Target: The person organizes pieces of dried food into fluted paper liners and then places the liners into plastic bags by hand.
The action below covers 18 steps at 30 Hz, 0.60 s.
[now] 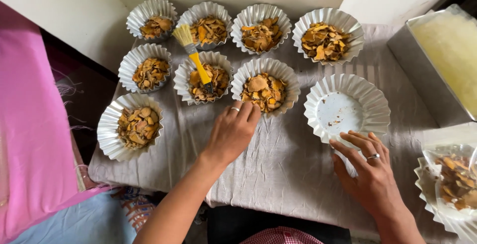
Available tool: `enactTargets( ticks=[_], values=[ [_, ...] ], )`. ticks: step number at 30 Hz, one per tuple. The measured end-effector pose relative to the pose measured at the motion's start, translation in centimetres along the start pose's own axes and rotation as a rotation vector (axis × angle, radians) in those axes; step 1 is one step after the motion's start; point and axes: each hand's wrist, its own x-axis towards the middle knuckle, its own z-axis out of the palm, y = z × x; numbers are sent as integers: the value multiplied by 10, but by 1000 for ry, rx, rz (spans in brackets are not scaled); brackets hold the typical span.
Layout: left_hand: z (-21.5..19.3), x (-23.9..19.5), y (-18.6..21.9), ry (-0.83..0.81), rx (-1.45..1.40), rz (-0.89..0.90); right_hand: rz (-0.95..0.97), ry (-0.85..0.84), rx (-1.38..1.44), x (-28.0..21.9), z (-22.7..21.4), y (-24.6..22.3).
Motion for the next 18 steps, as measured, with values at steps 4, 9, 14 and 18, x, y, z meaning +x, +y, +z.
enactTargets(
  ticks=[4, 9, 14, 18],
  values=[
    [-1, 17, 13, 99, -31, 35, 18, -24, 10, -1, 2, 5],
    [-6, 11, 16, 172, -248, 51, 47, 8, -45, 2, 1, 3],
    [-10, 10, -24, 223, -185, -182, 84, 46, 0, -1, 1, 0],
    [7, 7, -94, 237, -33, -474, 68, 97, 33, -2, 1, -2]
  ],
)
